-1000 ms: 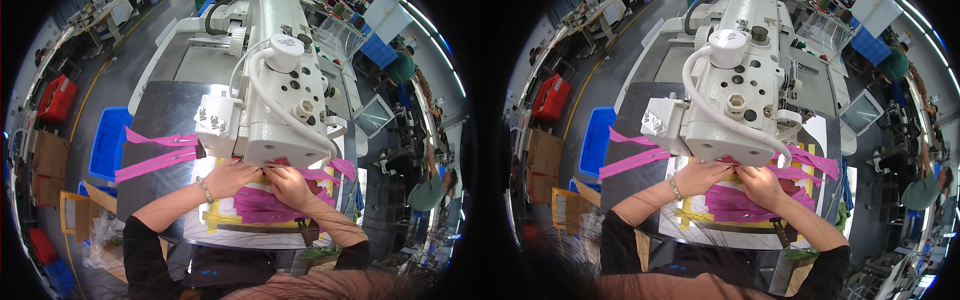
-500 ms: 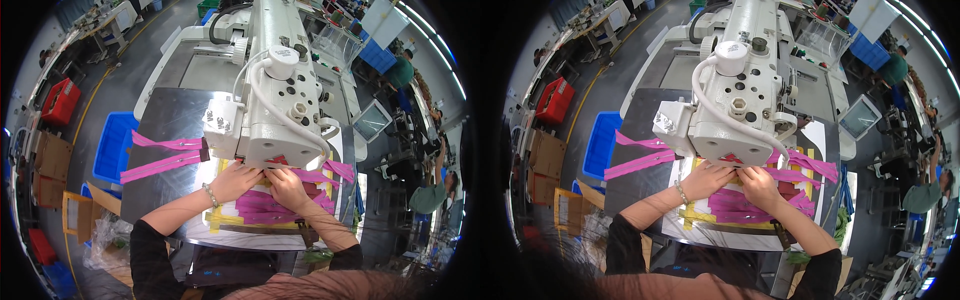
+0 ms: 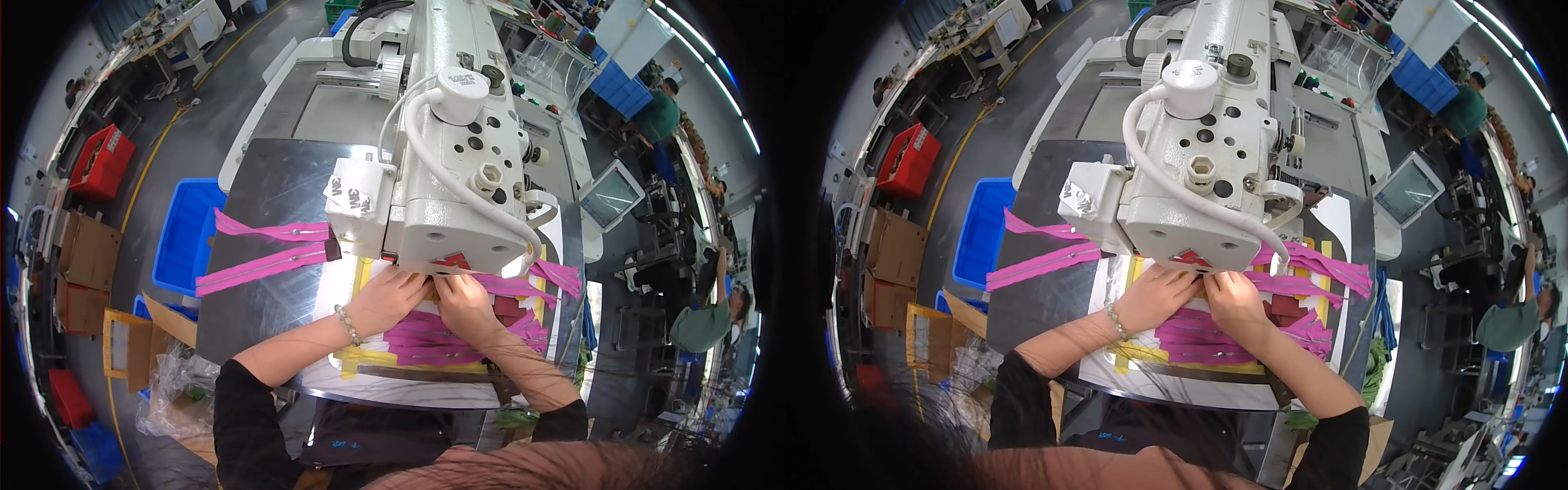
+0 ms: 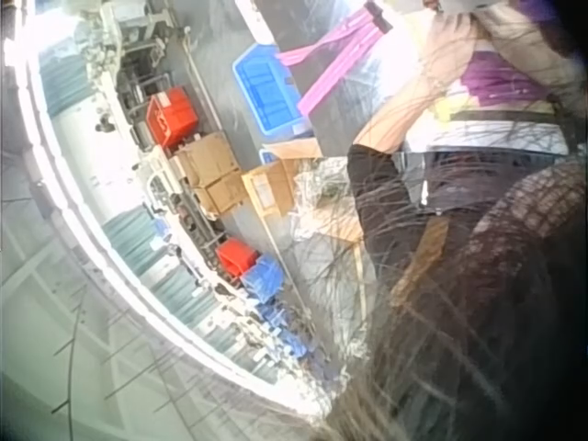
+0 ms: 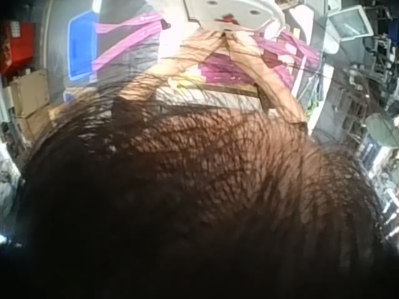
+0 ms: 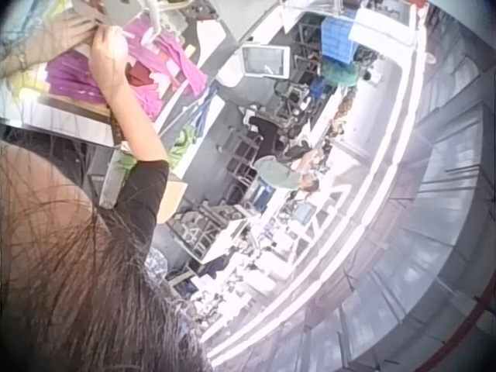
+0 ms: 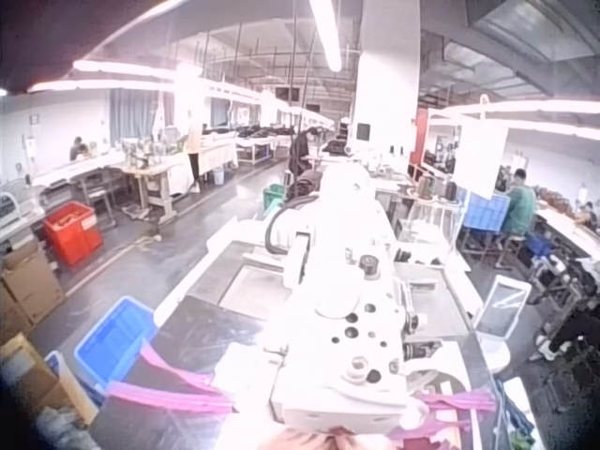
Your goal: Sewing zippers onto fabric pieces using an industrial sewing machine.
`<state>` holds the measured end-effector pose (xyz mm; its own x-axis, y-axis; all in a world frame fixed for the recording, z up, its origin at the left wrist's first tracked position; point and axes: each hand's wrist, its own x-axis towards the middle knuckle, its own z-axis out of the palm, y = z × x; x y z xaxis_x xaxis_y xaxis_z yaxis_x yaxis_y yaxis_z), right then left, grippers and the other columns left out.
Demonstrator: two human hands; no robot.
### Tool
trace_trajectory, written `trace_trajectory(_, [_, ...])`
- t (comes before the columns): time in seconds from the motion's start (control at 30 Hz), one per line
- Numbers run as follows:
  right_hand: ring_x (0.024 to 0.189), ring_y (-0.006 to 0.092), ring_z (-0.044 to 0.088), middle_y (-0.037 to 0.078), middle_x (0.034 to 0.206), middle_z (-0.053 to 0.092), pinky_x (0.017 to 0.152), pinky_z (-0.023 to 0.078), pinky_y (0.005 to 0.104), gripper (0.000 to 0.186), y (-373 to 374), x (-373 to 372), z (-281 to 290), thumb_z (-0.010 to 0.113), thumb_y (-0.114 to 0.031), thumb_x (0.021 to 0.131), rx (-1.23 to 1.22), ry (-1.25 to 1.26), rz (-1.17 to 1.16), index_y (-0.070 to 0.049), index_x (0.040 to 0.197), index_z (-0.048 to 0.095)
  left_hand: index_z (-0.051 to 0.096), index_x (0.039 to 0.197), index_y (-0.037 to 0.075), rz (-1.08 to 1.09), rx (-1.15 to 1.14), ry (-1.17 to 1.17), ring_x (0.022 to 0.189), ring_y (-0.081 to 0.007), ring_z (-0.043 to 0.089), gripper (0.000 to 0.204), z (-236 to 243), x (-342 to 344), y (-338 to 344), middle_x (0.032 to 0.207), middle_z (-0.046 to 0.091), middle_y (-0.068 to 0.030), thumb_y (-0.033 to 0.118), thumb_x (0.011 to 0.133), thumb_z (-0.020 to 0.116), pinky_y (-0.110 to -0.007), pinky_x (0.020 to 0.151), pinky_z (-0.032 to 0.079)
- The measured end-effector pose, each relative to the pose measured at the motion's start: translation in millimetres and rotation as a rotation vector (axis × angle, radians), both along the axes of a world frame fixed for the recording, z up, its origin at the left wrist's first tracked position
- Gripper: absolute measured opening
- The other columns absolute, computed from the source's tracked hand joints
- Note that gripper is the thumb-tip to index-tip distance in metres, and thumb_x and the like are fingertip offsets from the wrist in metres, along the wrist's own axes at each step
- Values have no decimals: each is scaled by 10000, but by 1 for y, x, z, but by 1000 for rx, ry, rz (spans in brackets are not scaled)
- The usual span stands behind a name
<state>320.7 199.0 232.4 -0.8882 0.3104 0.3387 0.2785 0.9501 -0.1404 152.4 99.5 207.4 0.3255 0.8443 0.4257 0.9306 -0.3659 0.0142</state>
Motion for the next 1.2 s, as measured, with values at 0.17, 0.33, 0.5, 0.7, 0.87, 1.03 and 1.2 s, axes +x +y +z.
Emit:
trace_trajectory(0.17, [930,273,566,136,965,543,786,491,339,252,-2,1,-6,573,-70,696,55,-16,19,29,928,589,618,1090,69,2,-20,-18,1126,-200,502,339,-4,-2,-1,1140,564,-43,192,782,554,-397,956,396])
trace_trajectory(0.33, [906,262,565,118,940,548,751,491,335,242,-2,0,-10,579,-79,691,55,-28,7,14,914,598,576,1151,45,-2,-106,-11,1173,-221,477,357,1,-3,-2,1186,548,-73,172,829,485,-362,955,387])
trace_trajectory(0.5, [875,249,557,98,896,537,744,486,326,212,-5,-4,-10,580,-72,684,115,-8,-3,-2,882,607,587,1124,69,27,-138,-95,1067,-234,519,337,1,-7,-4,1133,554,-84,207,817,572,-369,928,397])
trace_trajectory(0.7, [914,267,561,116,965,557,793,489,347,288,-4,-1,-9,573,-35,707,30,-38,6,65,975,612,569,1161,95,38,-114,-150,970,-229,539,434,7,-11,-4,1068,554,-75,256,773,674,-371,900,409])
trace_trajectory(0.87, [946,273,559,127,1004,551,790,499,346,293,-5,-2,-9,572,-21,700,32,-41,-7,70,975,613,540,1209,94,57,-87,-141,987,-229,533,498,10,-12,-7,1072,552,-78,249,759,685,-373,905,413])
trace_trajectory(1.03, [956,279,557,130,1028,547,780,507,343,292,-4,-2,-7,576,-13,706,26,-37,-14,73,983,614,581,1172,98,137,-128,-195,1110,-276,512,443,2,-2,-6,1130,540,-85,215,753,669,-409,990,390])
trace_trajectory(1.2, [857,236,558,94,921,538,729,512,324,323,0,3,6,577,-28,682,-62,72,89,46,993,617,582,1174,91,152,-112,-121,1122,-285,511,411,-2,-3,-11,1145,533,-92,207,783,629,-412,992,388])
